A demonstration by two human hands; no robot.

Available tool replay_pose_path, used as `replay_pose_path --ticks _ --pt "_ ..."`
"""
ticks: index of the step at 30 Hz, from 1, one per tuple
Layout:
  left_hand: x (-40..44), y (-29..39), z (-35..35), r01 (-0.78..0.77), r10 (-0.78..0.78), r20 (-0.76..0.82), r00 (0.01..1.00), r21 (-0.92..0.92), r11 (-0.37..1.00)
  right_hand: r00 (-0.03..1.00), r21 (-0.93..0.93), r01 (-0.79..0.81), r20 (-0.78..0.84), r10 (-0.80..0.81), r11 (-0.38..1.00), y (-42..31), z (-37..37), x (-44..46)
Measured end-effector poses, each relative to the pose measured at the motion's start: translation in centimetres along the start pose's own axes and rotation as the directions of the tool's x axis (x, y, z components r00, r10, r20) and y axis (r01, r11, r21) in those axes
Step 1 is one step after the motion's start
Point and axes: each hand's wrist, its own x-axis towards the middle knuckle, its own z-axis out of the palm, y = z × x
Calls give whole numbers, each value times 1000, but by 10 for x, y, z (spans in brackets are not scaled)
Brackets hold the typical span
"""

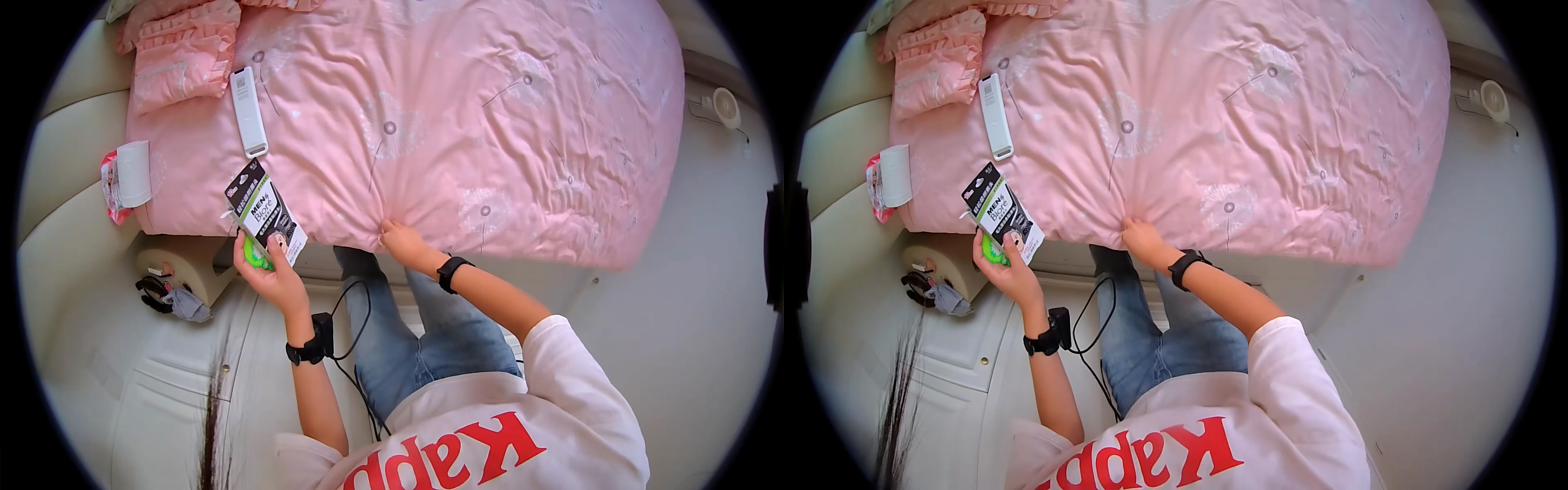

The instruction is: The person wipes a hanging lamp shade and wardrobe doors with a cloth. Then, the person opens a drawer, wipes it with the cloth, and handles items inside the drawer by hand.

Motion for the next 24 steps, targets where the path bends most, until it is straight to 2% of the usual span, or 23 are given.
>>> replay_pose_path --ticks 1,2,4,6,7,10,13,16,19,21,22,24 --pt "0 0 -1 -1 1 11 1000 13 1000 999 4 9 40 -9 1000 1 0 -2" --pt "0 0 -2 -3 2 15 1000 28 1000 974 41 6 226 -15 999 -1 0 -8" --pt "2 -5 -2 -60 61 -13 998 35 998 825 119 1 561 -68 993 -10 1 -24" --pt "1 -8 2 -80 82 -51 995 54 995 820 167 35 558 -124 985 -9 7 -51" --pt "1 -6 5 -63 67 -76 995 62 996 860 221 40 489 -146 974 -6 2 -60" --pt "-2 -16 7 14 -11 -105 994 27 1000 917 279 -73 396 -46 957 8 -4 -62" --pt "-1 -22 3 64 -63 -108 992 10 998 980 375 -90 201 14 923 22 -28 -46" --pt "-1 -24 1 92 -90 -115 989 9 996 984 303 -150 -42 171 941 25 -73 -23" --pt "-2 -29 1 83 -81 -121 989 11 997 935 196 -209 -246 255 958 23 -95 -1" --pt "-3 -30 0 87 -83 -108 991 33 996 920 135 -109 -362 151 985 25 -88 14" --pt "-4 -29 0 131 -133 -106 986 -25 991 905 101 -65 -414 102 993 25 -82 17" --pt "-3 -27 -1 215 -229 -89 969 -143 966 921 131 11 -386 41 991 19 -67 20"
